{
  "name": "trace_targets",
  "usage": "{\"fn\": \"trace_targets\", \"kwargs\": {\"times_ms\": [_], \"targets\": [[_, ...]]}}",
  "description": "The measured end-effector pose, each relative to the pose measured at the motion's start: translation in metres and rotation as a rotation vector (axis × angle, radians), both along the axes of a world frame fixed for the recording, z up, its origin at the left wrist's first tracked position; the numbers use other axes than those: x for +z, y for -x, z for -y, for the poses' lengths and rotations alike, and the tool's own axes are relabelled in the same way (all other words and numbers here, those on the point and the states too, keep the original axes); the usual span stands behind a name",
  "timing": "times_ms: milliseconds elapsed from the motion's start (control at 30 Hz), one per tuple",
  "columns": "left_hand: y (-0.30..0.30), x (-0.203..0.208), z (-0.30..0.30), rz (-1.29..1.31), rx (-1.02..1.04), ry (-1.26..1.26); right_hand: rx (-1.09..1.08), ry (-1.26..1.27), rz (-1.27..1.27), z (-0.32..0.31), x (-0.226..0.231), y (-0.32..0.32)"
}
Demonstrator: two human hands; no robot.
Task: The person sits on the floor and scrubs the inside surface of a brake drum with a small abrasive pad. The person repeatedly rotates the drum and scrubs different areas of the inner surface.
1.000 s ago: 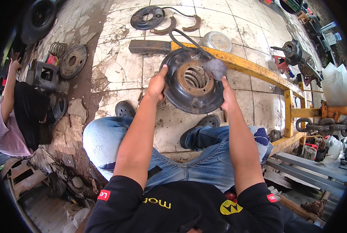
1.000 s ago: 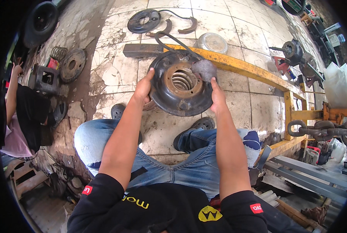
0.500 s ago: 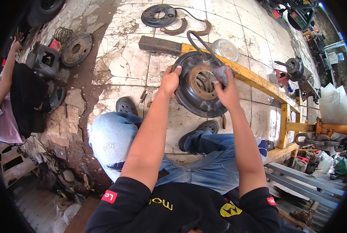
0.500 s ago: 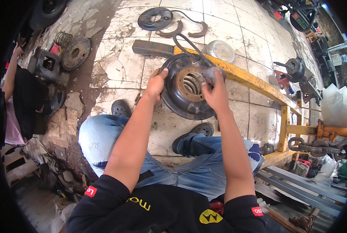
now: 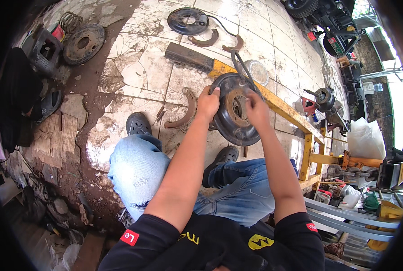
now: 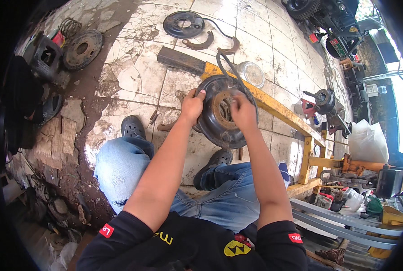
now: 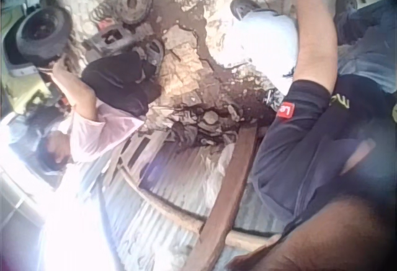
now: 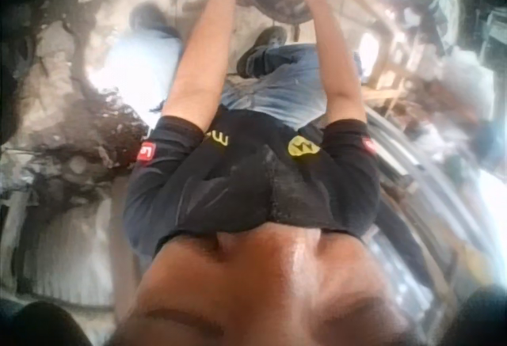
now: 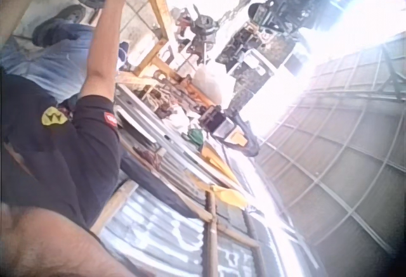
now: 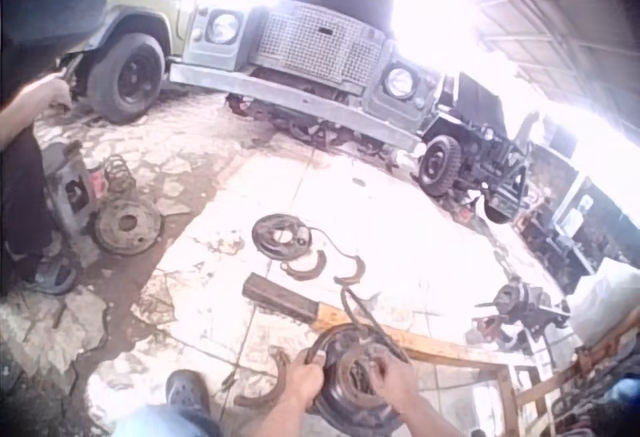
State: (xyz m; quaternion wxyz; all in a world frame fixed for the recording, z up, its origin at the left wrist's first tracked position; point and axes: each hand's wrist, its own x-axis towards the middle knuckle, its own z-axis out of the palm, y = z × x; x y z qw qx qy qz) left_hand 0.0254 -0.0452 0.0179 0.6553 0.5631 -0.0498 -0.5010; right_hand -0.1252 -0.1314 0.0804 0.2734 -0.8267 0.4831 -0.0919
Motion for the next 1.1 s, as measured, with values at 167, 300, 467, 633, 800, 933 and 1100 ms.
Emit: {"fn": "trace_targets", "kwargs": {"times_ms": [167,300,467,633,800,933,1100], "targets": [[-0.001,-0.004,0.002,-0.076,0.047,0.055,0.474,0.325,-0.015,-0.015,-0.016,-0.018],[-0.007,0.009,-0.007,-0.122,-0.008,0.068,0.329,0.333,-0.049,-0.016,-0.016,-0.029],[-0.008,0.011,-0.006,-0.170,-0.039,0.088,0.354,0.189,0.035,-0.012,-0.037,-0.015],[-0.003,0.014,-0.007,-0.141,-0.023,0.089,0.400,-0.070,-0.045,-0.009,0.011,-0.001],[-0.005,-0.002,-0.004,0.076,-0.084,0.028,0.264,0.522,-0.052,0.018,0.022,0.022],[-0.014,0.007,0.001,-0.033,-0.111,-0.010,0.249,0.468,-0.043,0.030,-0.015,0.033],[-0.002,0.022,-0.002,0.320,-0.095,-0.062,0.201,0.323,0.022,0.033,-0.053,0.038]]}}
